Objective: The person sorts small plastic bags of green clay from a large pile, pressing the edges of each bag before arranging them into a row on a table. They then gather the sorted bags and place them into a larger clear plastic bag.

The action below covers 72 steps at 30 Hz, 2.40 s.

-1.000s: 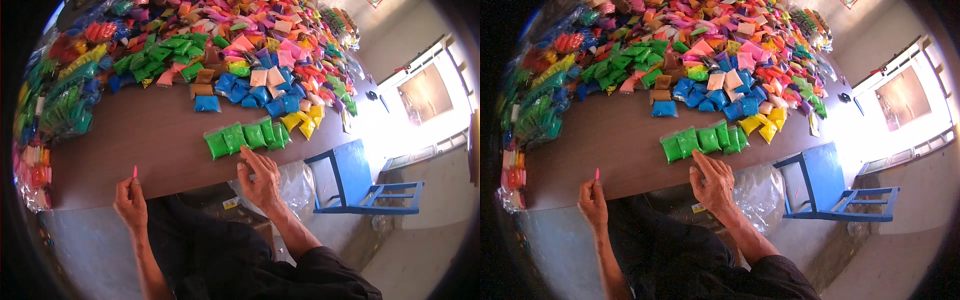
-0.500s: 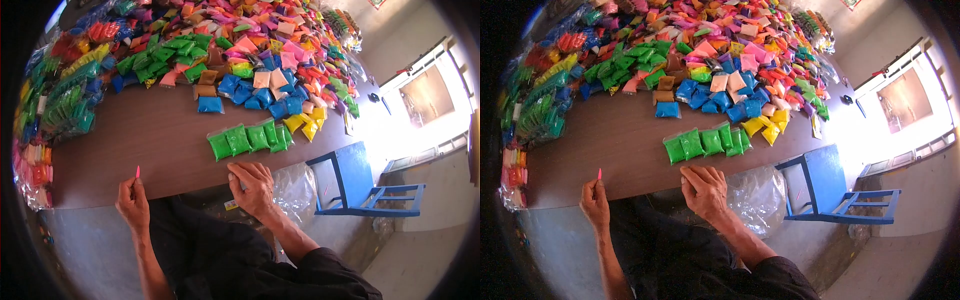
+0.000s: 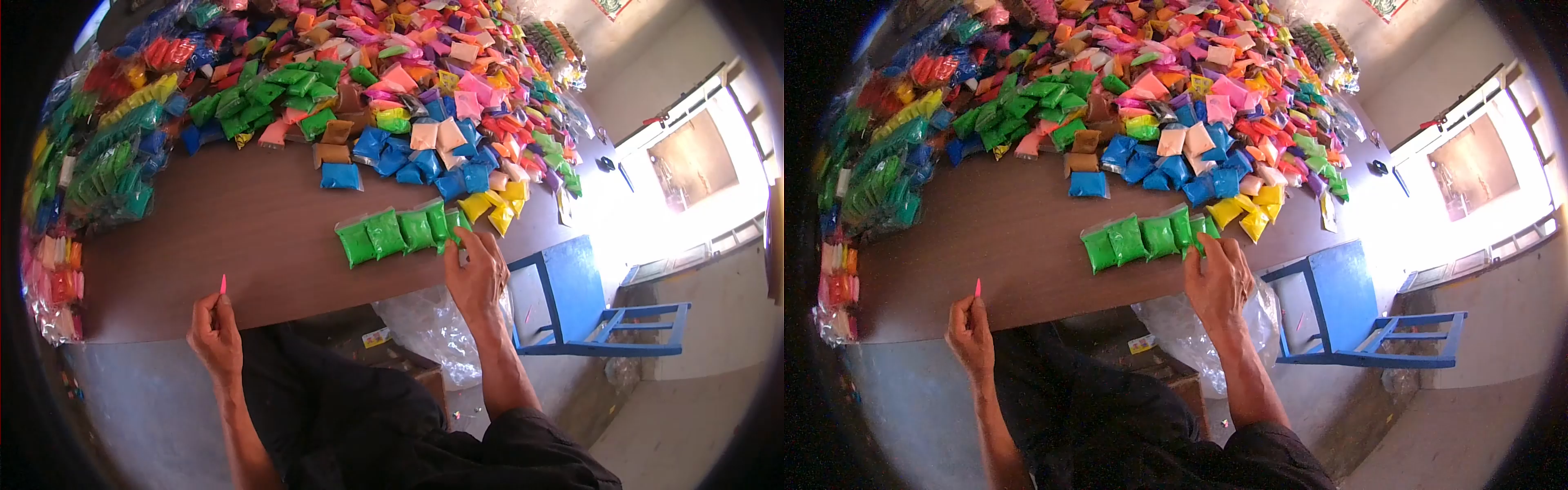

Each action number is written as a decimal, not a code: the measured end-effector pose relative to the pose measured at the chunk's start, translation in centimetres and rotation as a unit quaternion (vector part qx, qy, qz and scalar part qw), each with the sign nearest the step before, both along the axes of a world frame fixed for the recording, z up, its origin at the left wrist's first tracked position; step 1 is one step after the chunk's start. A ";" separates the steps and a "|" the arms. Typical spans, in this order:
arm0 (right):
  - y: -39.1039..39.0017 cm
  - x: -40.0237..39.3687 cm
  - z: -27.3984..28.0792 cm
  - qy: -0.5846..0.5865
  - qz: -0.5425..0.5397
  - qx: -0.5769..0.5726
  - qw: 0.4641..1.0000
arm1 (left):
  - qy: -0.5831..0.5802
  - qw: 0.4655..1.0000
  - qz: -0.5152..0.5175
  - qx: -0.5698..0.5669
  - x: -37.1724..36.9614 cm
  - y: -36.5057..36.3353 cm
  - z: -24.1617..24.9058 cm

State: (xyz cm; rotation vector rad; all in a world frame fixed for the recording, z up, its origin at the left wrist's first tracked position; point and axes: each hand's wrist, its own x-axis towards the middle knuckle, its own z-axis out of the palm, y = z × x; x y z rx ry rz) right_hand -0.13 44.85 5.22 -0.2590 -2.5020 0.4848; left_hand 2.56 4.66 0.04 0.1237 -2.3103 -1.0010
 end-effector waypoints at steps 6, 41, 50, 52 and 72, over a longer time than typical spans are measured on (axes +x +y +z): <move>-0.4 -0.7 -0.1 -0.011 -0.010 -0.023 1.000 | 0.010 1.000 0.004 -0.025 0.0 0.1 0.2; -9.0 -0.5 1.0 0.017 0.140 -0.071 0.987 | -0.050 0.999 0.004 0.003 0.5 -0.4 0.0; -11.7 0.0 1.5 0.015 0.268 0.062 0.961 | -0.049 0.999 -0.008 0.009 0.5 -0.4 -0.1; -12.0 -1.2 -0.6 -0.003 0.286 0.088 0.954 | -0.015 1.000 -0.004 0.009 0.2 0.1 0.2; -8.5 -1.5 -1.7 -0.003 0.283 0.090 0.955 | 0.005 1.000 0.005 -0.022 0.1 0.0 -0.1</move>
